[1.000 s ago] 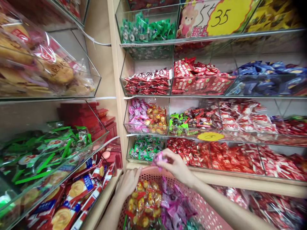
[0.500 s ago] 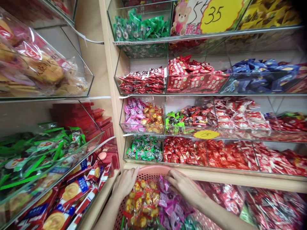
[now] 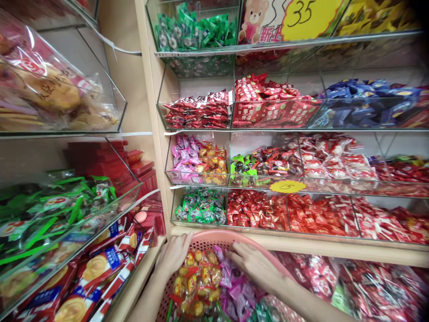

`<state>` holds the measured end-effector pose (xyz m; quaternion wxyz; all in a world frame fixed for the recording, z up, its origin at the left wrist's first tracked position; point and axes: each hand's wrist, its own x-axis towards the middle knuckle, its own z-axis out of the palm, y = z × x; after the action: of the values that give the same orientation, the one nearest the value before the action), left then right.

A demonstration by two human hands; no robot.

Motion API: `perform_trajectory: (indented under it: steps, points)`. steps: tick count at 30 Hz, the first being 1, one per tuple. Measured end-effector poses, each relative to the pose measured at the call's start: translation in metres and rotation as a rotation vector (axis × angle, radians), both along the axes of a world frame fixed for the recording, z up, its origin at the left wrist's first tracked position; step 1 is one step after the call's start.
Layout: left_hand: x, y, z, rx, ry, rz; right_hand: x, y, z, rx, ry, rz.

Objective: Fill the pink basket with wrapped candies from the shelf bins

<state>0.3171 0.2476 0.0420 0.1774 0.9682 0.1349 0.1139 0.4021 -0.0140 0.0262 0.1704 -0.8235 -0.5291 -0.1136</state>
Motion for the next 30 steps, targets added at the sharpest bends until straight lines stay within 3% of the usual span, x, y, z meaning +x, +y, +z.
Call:
perform_trajectory:
  steps: [2,5,8,12,21,25,30]
  points:
    - [0.0,0.0,0.0,0.004,0.001,0.005,-0.003,-0.003,0.011,-0.065,-0.026,0.027]
    - [0.0,0.0,0.0,0.003,0.008,0.016,-0.011,-0.01,0.025,-0.018,0.025,0.045]
    - [0.0,-0.001,0.0,-0.009,0.008,0.017,-0.022,-0.016,0.029,0.012,0.118,0.064]
    - [-0.001,-0.001,0.0,-0.016,-0.001,0.009,-0.033,-0.016,0.02,-0.104,0.124,0.059]
    - [-0.001,0.001,-0.001,0.027,0.032,0.004,-0.026,-0.009,-0.016,-0.282,-0.145,0.052]
    - [-0.001,0.001,-0.002,-0.002,-0.004,0.001,-0.03,-0.01,-0.01,-0.285,-0.111,0.075]
    - [-0.003,0.001,-0.002,-0.005,-0.005,0.009,-0.038,-0.004,-0.004,-0.288,-0.098,0.206]
